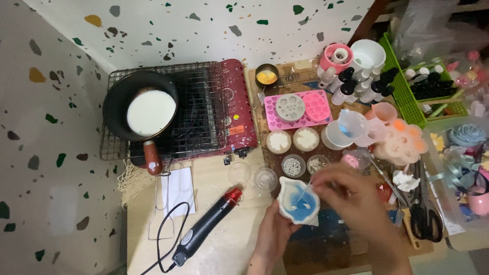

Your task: Preparing and decorating a shell-shaped candle using a heat gun and small beads.

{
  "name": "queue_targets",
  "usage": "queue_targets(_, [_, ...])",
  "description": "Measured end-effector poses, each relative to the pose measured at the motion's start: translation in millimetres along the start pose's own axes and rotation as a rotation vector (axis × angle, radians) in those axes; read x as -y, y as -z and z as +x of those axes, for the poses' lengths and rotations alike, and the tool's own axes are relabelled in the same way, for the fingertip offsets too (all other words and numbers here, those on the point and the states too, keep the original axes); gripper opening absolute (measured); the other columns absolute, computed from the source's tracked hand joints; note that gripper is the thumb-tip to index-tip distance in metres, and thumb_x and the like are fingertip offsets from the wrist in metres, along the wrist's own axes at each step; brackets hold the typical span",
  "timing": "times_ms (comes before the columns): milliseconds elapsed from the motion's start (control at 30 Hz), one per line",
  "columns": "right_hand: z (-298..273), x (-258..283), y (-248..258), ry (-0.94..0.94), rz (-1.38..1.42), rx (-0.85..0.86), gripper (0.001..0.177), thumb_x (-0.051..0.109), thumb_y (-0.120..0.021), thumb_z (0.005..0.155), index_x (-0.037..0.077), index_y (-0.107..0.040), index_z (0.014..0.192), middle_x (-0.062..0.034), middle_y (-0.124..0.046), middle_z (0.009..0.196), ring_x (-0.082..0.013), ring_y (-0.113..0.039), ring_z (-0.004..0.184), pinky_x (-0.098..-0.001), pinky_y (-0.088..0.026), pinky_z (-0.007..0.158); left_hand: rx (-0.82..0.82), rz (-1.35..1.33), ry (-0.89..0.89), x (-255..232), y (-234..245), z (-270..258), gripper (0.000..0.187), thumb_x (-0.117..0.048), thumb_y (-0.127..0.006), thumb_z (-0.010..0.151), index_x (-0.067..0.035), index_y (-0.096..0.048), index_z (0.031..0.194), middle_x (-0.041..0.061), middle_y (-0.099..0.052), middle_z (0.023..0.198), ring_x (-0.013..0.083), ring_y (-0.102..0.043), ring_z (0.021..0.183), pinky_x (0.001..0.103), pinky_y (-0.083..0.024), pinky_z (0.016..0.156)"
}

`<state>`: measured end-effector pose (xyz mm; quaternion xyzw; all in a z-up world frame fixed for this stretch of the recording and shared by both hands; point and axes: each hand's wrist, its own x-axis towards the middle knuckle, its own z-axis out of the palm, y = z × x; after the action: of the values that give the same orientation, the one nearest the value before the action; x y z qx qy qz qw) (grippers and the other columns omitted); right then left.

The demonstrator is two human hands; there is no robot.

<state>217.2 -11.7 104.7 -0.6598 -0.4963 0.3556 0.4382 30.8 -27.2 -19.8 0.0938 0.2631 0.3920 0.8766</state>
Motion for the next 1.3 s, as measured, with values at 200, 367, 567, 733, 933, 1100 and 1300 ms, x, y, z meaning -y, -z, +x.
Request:
queue_targets(200, [14.8, 28.9, -10.0, 0.283, -0.356, 0.290, 0.011, 0.017, -0.080, 0.079, 0.007, -0.074, 0.080, -0.0058, -0.053, 0.152, -0.0331, -0.037, 0.144, -0.0471, -0.034, 0.111, 0.032, 0.005, 0.016, 5.0, -4.7, 2.2, 0.056, -0.044, -0.037, 0.106, -0.005, -0.048, 0.145, 0.012, -0.064, 0.138, 0.0246, -0.064, 0.124, 0.044, -0.051, 0.108])
queue_targets(367, [17.4, 20.8, -13.4, 0.304, -0.357, 0.360, 0.011, 0.016, -0.079, 0.076, 0.007, -0.073, 0.078, -0.0081, -0.046, 0.159, -0.0368, -0.029, 0.151, -0.0504, -0.027, 0.116, -0.020, 0.030, 0.040, 3.6, -7.8, 3.1, 0.056, -0.044, -0.036, 0.105, -0.008, -0.046, 0.146, 0.011, -0.063, 0.139, 0.0247, -0.064, 0.124, 0.044, -0.051, 0.108])
queue_targets(567, [19.4, 16.2, -16.4, 0.285, -0.465, 0.327, 0.011, 0.016, -0.080, 0.074, 0.006, -0.074, 0.076, -0.0115, -0.049, 0.155, -0.0383, -0.031, 0.149, -0.0507, -0.028, 0.115, 0.023, 0.044, -0.009, -0.1, -13.4, -1.7, 0.056, -0.044, -0.036, 0.105, -0.007, -0.045, 0.146, 0.012, -0.062, 0.140, 0.0244, -0.063, 0.127, 0.045, -0.049, 0.110])
queue_targets(733, [13.6, 17.6, -19.7, 0.317, -0.484, 0.146, 0.020, 0.015, -0.077, 0.079, 0.007, -0.067, 0.095, -0.0184, -0.056, 0.142, -0.0396, -0.047, 0.135, -0.0483, -0.038, 0.109, 0.029, 0.038, -0.002, 4.1, -10.1, -0.2, 0.057, -0.044, -0.036, 0.105, -0.007, -0.046, 0.146, 0.011, -0.061, 0.140, 0.0231, -0.062, 0.127, 0.045, -0.049, 0.110])
queue_targets(933, [10.7, 27.0, -19.5, 0.272, -0.436, 0.182, 0.029, 0.008, -0.081, 0.069, 0.007, -0.058, 0.088, -0.0158, -0.056, 0.138, -0.0386, -0.050, 0.131, -0.0468, -0.042, 0.103, 0.013, 0.038, 0.010, 5.5, -10.1, 1.0, 0.056, -0.044, -0.037, 0.106, -0.006, -0.045, 0.145, 0.012, -0.062, 0.139, 0.0242, -0.063, 0.126, 0.045, -0.050, 0.110])
queue_targets(1100, [9.7, 26.8, -20.7, 0.259, -0.459, 0.167, 0.031, 0.006, -0.082, 0.068, 0.006, -0.057, 0.087, -0.0151, -0.057, 0.137, -0.0391, -0.050, 0.127, -0.0472, -0.042, 0.100, 0.012, 0.038, 0.010, 6.7, -9.6, 2.0, 0.058, -0.044, -0.037, 0.105, -0.007, -0.045, 0.147, 0.011, -0.062, 0.139, 0.0242, -0.063, 0.125, 0.045, -0.050, 0.108])
queue_targets(1300, [-2.8, 22.2, -17.1, 0.265, -0.301, 0.009, 0.033, 0.008, -0.082, 0.072, 0.006, -0.059, 0.095, -0.0140, -0.062, 0.131, -0.0301, -0.058, 0.118, -0.0411, -0.048, 0.094, -0.001, -0.016, 0.034, 13.5, 6.9, 5.1, 0.058, -0.044, -0.037, 0.104, -0.006, -0.047, 0.147, 0.012, -0.062, 0.140, 0.0246, -0.063, 0.125, 0.045, -0.049, 0.107])
